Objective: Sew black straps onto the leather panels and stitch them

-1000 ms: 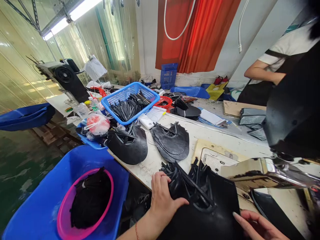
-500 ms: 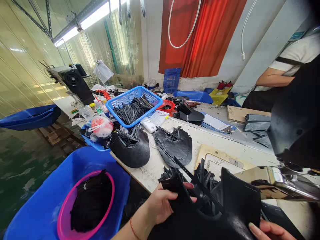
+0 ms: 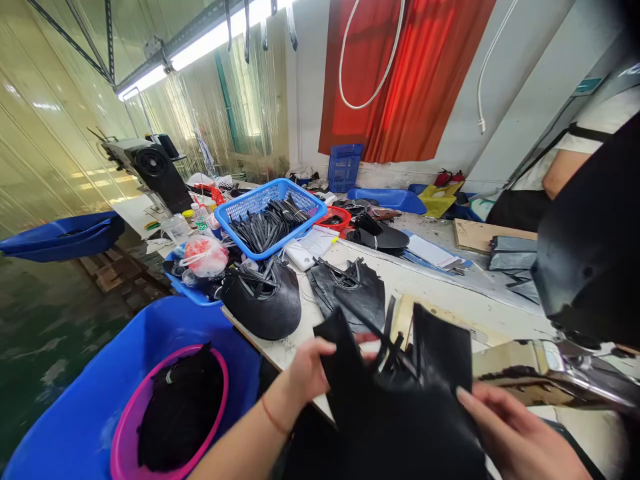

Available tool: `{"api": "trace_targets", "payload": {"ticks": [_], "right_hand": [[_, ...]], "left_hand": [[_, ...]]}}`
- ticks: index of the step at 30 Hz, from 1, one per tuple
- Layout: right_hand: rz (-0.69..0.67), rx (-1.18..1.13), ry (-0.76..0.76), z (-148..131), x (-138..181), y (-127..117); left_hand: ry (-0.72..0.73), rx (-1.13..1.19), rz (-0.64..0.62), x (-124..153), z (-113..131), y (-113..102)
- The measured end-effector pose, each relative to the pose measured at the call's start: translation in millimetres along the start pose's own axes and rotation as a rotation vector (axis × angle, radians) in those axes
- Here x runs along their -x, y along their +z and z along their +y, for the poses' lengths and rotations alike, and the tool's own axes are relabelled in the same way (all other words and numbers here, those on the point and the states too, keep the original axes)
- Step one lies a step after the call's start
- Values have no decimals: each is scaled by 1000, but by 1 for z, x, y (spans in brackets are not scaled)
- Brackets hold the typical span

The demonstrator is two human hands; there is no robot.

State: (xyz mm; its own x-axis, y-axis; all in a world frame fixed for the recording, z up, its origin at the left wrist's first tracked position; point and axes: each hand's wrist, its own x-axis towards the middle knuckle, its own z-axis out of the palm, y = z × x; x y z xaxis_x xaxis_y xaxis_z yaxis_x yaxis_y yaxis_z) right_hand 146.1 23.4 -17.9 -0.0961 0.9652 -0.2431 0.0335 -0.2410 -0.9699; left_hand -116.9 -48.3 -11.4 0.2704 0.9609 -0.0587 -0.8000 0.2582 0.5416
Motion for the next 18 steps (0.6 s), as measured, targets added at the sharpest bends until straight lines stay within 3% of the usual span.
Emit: {"api": "trace_targets", "payload": {"ticks": [2, 4, 5, 8, 10, 12, 13, 15, 18], "right_hand": [[-24, 31, -104, -34, -28, 29], [-22, 34, -165, -57, -59, 56], [-6, 47, -191, -63, -71, 65], [23, 168, -233, -58, -79, 65], [18, 300, -226, -36, -62, 45], [75, 446, -221, -3, -35, 15], [101, 633, -269, 14, -22, 0], [77, 869, -301, 46, 2, -24], [47, 960, -248, 75, 24, -39]], "left_hand": [[49, -177, 123, -27, 36, 2], [206, -541, 380, -54, 72, 2], [255, -607, 469, -64, 87, 1], [372, -760, 666, -66, 98, -8], [415, -871, 735, -46, 75, -14], [393, -983, 728, -18, 33, -19], [372, -1063, 713, -4, 10, -20], [320, -1443, 687, 16, -32, -20], [222, -1739, 700, 26, -70, -16]]}}
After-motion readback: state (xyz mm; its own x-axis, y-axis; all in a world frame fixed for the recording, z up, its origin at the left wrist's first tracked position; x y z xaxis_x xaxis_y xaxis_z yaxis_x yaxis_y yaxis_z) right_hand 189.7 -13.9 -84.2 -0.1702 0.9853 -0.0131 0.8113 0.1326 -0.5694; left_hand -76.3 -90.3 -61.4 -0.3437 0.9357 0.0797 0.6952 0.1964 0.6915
